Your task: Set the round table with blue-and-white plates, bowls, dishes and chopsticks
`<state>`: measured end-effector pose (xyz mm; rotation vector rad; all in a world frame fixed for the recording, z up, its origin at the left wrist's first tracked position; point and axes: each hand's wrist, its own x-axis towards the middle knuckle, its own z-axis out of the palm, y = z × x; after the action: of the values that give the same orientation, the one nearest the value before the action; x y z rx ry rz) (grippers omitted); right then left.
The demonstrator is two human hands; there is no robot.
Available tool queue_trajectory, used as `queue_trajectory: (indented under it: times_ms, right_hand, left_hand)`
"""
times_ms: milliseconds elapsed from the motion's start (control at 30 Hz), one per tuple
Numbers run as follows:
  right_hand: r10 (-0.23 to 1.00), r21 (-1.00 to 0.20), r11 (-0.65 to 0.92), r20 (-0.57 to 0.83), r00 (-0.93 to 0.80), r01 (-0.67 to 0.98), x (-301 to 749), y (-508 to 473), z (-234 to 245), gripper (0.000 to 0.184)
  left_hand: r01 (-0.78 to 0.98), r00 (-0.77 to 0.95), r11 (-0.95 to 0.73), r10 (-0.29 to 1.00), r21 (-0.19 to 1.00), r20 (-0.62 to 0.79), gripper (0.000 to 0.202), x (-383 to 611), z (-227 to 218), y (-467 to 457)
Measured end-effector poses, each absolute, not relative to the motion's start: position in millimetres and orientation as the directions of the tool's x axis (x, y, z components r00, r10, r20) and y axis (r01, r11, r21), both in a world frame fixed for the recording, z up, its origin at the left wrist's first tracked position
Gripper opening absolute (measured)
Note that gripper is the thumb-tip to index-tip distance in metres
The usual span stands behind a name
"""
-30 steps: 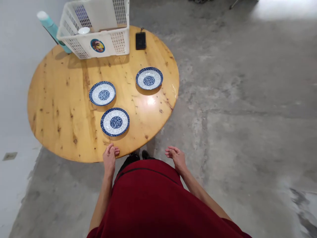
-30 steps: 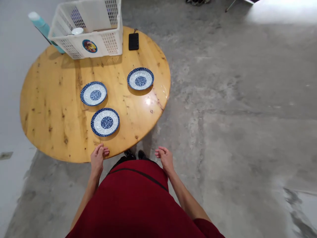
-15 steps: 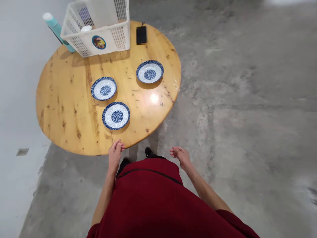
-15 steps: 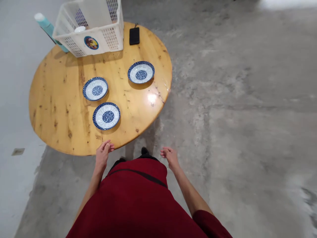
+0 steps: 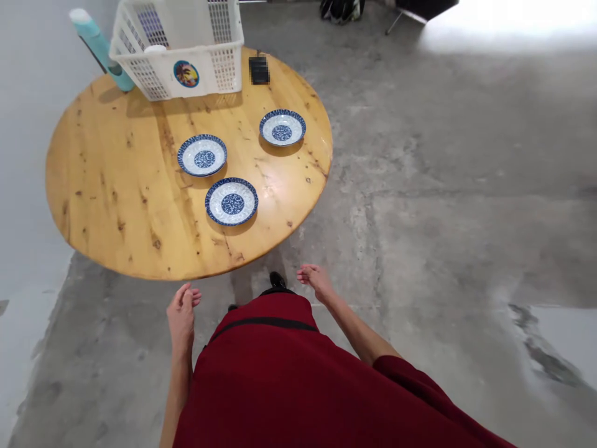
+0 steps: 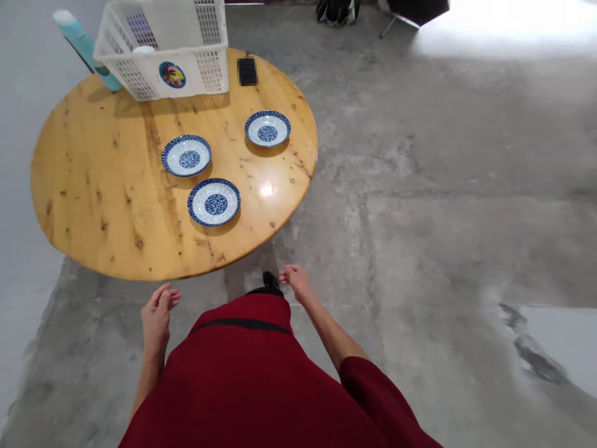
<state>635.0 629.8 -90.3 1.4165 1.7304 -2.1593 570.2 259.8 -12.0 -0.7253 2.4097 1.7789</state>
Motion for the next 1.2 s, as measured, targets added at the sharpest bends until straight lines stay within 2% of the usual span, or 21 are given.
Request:
queue_trajectory:
  times_ms: [167,300,467,633,767,900,1067,1200]
  right_hand:
    - [0.437,-0.759,-0.365,-0.651,-0.620,0.540,634.2,567.0,-76.9,0.014]
    - [0.420,-0.764,-0.359,-0.645,-0.639,0.536,644.2,525.3,-65.9,0.019]
    - [0.424,-0.790,-0.330,-0.613,-0.667,0.516,653.3,495.7,-49.4,0.023]
    - [0.464,-0.840,-0.306,-0.543,-0.700,0.448,630.4,488.9,-21.3,0.015]
    - [0.450,-0.846,-0.302,-0.533,-0.717,0.439,593.8,487.9,-4.2,0.011]
    - [0.452,-0.820,-0.384,-0.568,-0.687,0.425,552.7,478.2,-7.0,0.006]
    - [0.467,-0.784,-0.538,-0.582,-0.666,0.308,501.4,456.8,-21.0,0.001]
    - [0.482,-0.761,-0.596,-0.594,-0.644,0.257,466.9,447.1,-28.3,0.007]
  left_hand:
    - [-0.409,-0.833,0.168,-0.470,0.897,-0.291,0.045,607.0,-25.3,178.0]
    - [-0.405,-0.830,0.160,-0.477,0.900,-0.289,0.045,620.1,-28.5,137.2]
    - [-0.410,-0.854,0.141,-0.407,0.901,-0.325,0.048,611.8,-27.5,124.8]
    - [-0.385,-0.894,0.113,-0.290,0.916,-0.340,0.047,588.3,-21.5,143.1]
    - [-0.360,-0.920,0.114,-0.207,0.926,-0.332,0.047,566.0,-14.8,158.7]
    - [-0.349,-0.931,0.157,-0.173,0.924,-0.322,0.048,540.1,-10.8,159.5]
    - [-0.364,-0.930,0.245,-0.145,0.899,-0.337,0.050,494.6,-0.7,152.7]
    - [-0.367,-0.930,0.278,-0.097,0.888,-0.354,0.053,452.4,11.2,163.0]
